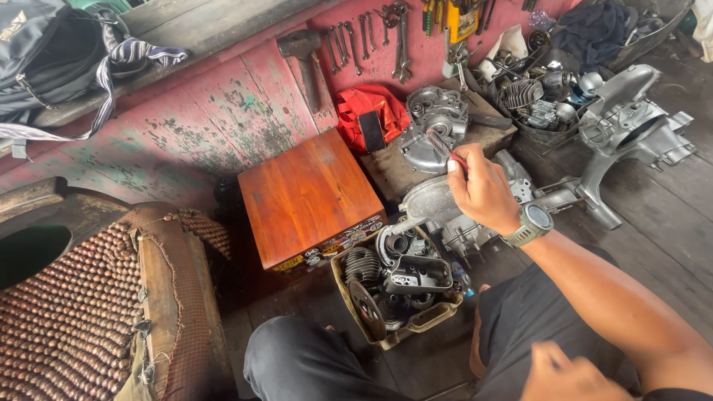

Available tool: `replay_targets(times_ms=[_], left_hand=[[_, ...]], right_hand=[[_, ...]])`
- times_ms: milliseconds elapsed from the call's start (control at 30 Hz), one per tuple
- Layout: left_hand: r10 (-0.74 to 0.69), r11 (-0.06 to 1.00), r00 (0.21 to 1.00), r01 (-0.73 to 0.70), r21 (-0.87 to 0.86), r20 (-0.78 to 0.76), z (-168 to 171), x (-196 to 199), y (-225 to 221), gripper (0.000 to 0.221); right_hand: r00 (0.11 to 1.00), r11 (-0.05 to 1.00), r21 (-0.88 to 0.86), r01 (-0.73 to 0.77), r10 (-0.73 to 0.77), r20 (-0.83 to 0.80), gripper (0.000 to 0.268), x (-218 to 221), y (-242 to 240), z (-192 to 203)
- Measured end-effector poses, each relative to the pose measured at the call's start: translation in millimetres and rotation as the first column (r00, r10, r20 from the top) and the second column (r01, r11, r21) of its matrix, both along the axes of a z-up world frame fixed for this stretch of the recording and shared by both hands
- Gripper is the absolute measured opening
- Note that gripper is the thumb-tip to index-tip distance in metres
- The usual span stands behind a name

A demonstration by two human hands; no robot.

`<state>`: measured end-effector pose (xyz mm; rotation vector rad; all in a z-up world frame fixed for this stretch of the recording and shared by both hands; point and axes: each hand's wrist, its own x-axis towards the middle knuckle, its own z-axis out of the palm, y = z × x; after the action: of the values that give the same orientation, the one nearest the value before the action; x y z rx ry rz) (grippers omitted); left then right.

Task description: Using a hand scraper to remove old gasket material or residue from the mating surfaces of a motorcycle engine casing.

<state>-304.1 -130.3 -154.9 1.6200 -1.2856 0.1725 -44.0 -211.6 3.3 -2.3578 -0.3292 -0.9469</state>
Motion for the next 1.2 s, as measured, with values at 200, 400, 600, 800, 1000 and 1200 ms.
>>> replay_targets(times_ms=[200, 400, 600, 800, 1000, 1200], left_hand=[[-0.04, 0.984, 0.976, 0.001, 0.177, 0.214, 145.6, 125.8, 93.0, 0.054], [0.365, 0.931, 0.916, -0.359, -0.065, 0.168, 183.5, 239.4, 133.6, 0.065], [0.214, 0.977, 0.974, -0.213, 0.025, -0.074, 177.4, 311.9, 144.8, 0.054], [0.039, 0.997, 0.858, -0.068, -0.039, -0.512, 175.7, 301.9, 147.0, 0.021], [0.01, 0.977, 0.754, -0.147, -0.154, -0.657, 162.6, 312.4, 157.4, 0.023], [-0.062, 0.935, 0.707, -0.205, -0.289, -0.704, 127.7, 331.5, 156.7, 0.029]], right_hand=[[1.0, 0.997, 0.075, -0.005, 0.005, -0.012, 0.01, -0.6, -10.9, 6.9], [0.998, 0.968, 0.241, -0.064, 0.068, -0.011, 0.005, -2.5, -17.2, 25.6], [0.975, 0.926, 0.309, -0.218, 0.223, 0.019, 0.014, 21.6, -12.4, 39.0], [0.954, 0.925, 0.233, -0.299, 0.29, 0.075, 0.012, 48.3, 3.3, 47.4], [0.94, 0.959, 0.076, -0.272, 0.249, 0.232, 0.006, 53.8, -3.4, 41.7], [0.964, 0.977, 0.008, -0.215, 0.211, 0.162, 0.016, 43.9, -1.6, 33.1]])
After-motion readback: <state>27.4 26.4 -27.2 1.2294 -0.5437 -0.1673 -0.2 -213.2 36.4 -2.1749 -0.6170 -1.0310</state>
